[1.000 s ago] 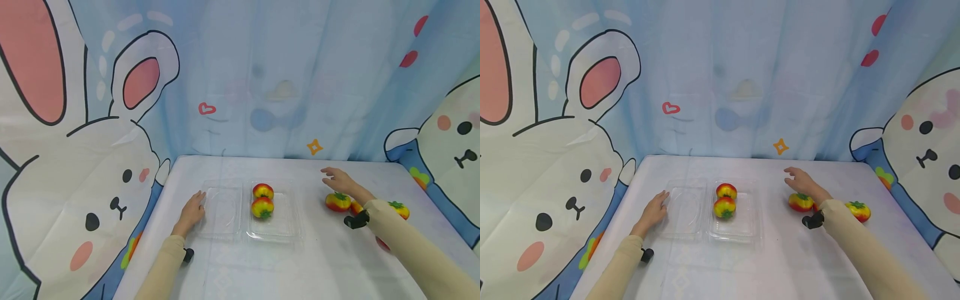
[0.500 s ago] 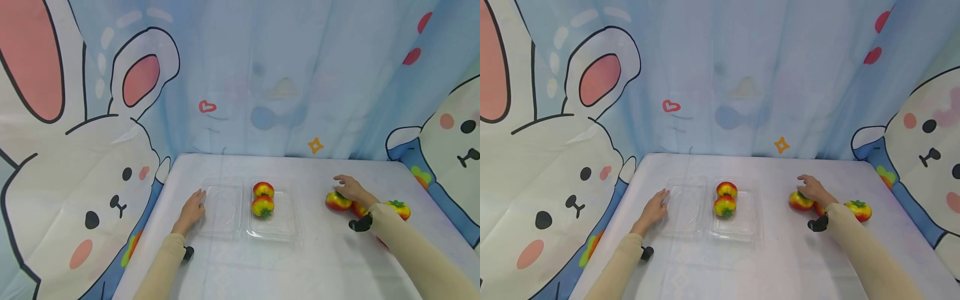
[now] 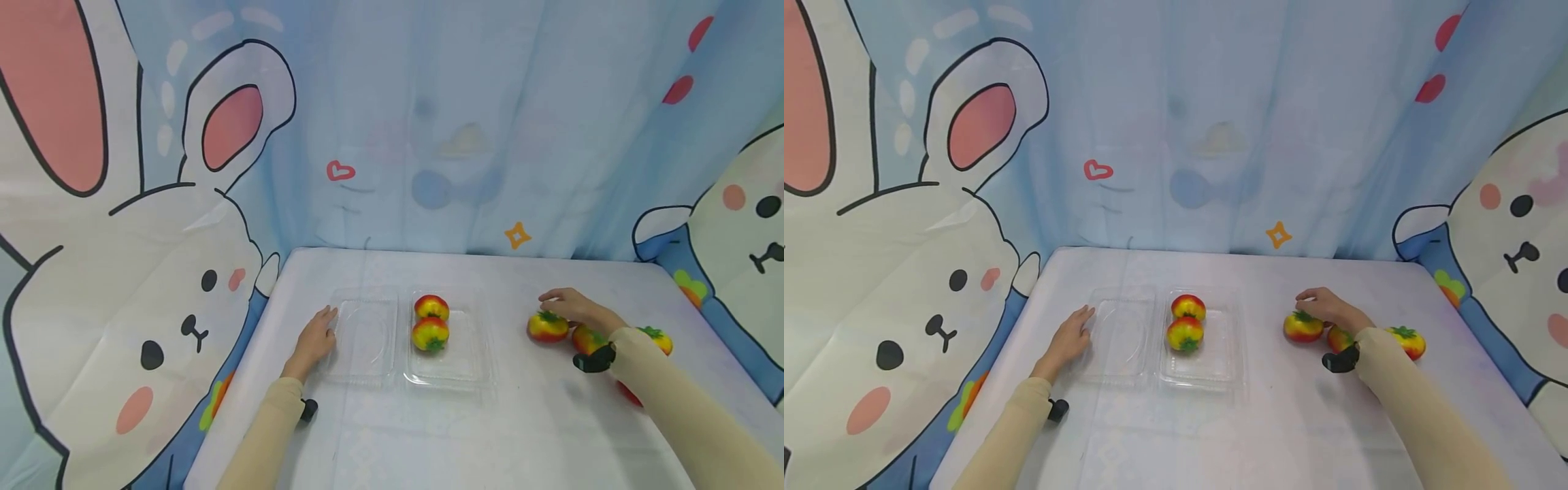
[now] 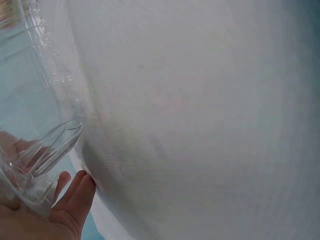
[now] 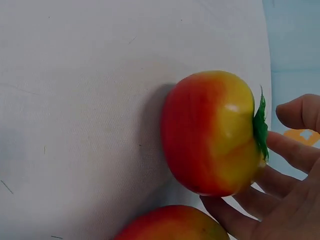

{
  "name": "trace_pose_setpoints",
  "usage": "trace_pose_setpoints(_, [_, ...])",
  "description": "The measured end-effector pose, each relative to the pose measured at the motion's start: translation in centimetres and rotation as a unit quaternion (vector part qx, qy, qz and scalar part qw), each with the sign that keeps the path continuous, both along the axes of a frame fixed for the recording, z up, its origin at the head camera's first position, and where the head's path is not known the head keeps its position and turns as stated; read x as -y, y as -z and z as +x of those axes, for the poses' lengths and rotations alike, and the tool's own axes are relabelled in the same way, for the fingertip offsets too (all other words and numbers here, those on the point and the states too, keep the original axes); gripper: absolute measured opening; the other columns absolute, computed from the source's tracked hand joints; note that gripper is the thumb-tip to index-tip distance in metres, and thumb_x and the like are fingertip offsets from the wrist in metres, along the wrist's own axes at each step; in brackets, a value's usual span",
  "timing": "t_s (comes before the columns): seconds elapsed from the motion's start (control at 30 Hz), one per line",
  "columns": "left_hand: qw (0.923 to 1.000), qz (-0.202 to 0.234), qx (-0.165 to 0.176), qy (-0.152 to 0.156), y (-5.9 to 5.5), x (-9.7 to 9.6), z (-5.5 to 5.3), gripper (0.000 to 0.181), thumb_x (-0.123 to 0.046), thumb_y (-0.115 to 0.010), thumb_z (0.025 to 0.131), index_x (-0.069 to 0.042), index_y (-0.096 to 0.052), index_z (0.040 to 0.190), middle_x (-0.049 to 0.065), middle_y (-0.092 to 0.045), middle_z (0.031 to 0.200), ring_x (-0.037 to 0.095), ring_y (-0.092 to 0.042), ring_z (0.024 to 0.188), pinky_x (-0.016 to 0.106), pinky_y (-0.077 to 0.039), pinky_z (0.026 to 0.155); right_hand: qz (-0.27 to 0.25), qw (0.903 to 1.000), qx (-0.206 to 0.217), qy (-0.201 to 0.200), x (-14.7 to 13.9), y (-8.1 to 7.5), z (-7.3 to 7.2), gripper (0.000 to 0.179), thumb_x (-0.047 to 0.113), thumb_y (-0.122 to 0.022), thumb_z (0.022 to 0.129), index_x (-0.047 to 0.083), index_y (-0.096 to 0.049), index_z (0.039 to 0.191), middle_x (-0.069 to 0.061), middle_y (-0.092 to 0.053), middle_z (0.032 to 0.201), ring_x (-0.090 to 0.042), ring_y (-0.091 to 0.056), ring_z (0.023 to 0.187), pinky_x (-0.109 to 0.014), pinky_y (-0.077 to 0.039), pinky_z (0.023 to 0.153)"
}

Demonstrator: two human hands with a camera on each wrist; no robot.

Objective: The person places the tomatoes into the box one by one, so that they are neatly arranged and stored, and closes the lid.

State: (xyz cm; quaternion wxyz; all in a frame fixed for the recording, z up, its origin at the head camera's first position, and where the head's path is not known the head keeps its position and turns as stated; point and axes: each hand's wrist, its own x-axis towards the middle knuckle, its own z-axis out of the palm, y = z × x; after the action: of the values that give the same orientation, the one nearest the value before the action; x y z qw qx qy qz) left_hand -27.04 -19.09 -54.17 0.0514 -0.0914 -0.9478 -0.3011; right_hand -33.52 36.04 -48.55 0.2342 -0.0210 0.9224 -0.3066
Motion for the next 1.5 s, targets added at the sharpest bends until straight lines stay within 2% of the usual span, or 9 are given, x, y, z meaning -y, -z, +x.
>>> trace_pose_setpoints(0.23, [0.9999, -0.001, -0.009, 0.005, -0.1, 0.0, 0.1, 0.052, 0.005, -0.046, 0.086, 0.008, -0.051, 0.138, 0.029, -0.044, 0.145, 0.044, -0.042, 0.134, 0.053, -0.036, 0.110, -0.021, 0.9992, 0.020, -0.028, 0.3, -0.5, 0.4, 0.059, 0.026, -0.057, 0.097, -0.010, -0.040, 0.141, -0.040, -0.037, 0.138, -0.045, -0.051, 0.113, -0.049, -0.053, 0.090])
trace_pose_setpoints(0.4, [0.9998, -0.005, -0.020, 0.007, -0.1, 0.0, 0.0, 0.052, 0.007, -0.046, 0.085, 0.009, -0.052, 0.137, 0.029, -0.045, 0.144, 0.045, -0.043, 0.133, 0.054, -0.038, 0.108, -0.037, 0.9987, 0.023, -0.026, 0.6, -0.8, 0.6, 0.062, 0.025, -0.062, 0.096, -0.010, -0.040, 0.141, -0.039, -0.042, 0.137, -0.045, -0.052, 0.116, -0.051, -0.052, 0.093])
trace_pose_setpoints(0.73, [1.0000, 0.002, -0.003, 0.001, -0.2, 0.0, -0.2, 0.052, 0.005, -0.046, 0.087, 0.008, -0.050, 0.139, 0.029, -0.043, 0.146, 0.045, -0.041, 0.135, 0.053, -0.035, 0.111, -0.031, 0.9985, 0.044, -0.008, 0.9, -1.1, 1.0, 0.062, 0.028, -0.062, 0.095, -0.006, -0.041, 0.141, -0.038, -0.036, 0.138, -0.045, -0.048, 0.114, -0.049, -0.054, 0.087])
trace_pose_setpoints(1.03, [1.0000, 0.003, 0.001, 0.001, 0.1, -0.1, 0.1, 0.051, 0.006, -0.046, 0.087, 0.008, -0.050, 0.138, 0.029, -0.043, 0.146, 0.045, -0.042, 0.134, 0.054, -0.036, 0.110, -0.024, 0.9994, 0.022, -0.007, 1.0, -0.7, 1.2, 0.058, 0.028, -0.061, 0.096, -0.009, -0.045, 0.137, -0.039, -0.042, 0.133, -0.041, -0.053, 0.108, -0.047, -0.055, 0.084])
trace_pose_setpoints(1.2, [1.0000, 0.005, -0.004, 0.001, 0.0, -0.1, 0.1, 0.051, 0.006, -0.046, 0.087, 0.008, -0.051, 0.138, 0.029, -0.044, 0.146, 0.045, -0.042, 0.134, 0.054, -0.036, 0.109, -0.017, 0.9988, 0.045, 0.009, 0.8, -0.7, 1.2, 0.058, 0.030, -0.062, 0.095, -0.009, -0.047, 0.135, -0.036, -0.039, 0.129, -0.041, -0.051, 0.105, -0.044, -0.057, 0.083])
trace_pose_setpoints(1.33, [0.9999, 0.002, -0.012, 0.002, -0.1, -0.1, 0.0, 0.051, 0.006, -0.047, 0.086, 0.008, -0.052, 0.137, 0.029, -0.045, 0.145, 0.045, -0.043, 0.133, 0.054, -0.037, 0.109, -0.024, 0.9978, 0.058, 0.021, 0.9, -0.7, 1.2, 0.059, 0.029, -0.062, 0.094, -0.009, -0.046, 0.136, -0.035, -0.042, 0.127, -0.042, -0.050, 0.104, -0.043, -0.058, 0.080])
trace_pose_setpoints(1.5, [0.9999, 0.003, -0.013, 0.004, 0.0, -0.1, 0.0, 0.051, 0.006, -0.047, 0.086, 0.009, -0.052, 0.137, 0.029, -0.045, 0.144, 0.046, -0.043, 0.132, 0.055, -0.038, 0.108, -0.023, 0.9994, 0.027, -0.001, 1.4, -0.8, 1.2, 0.062, 0.030, -0.063, 0.095, -0.010, -0.044, 0.137, -0.037, -0.046, 0.129, -0.041, -0.054, 0.106, -0.043, -0.059, 0.079])
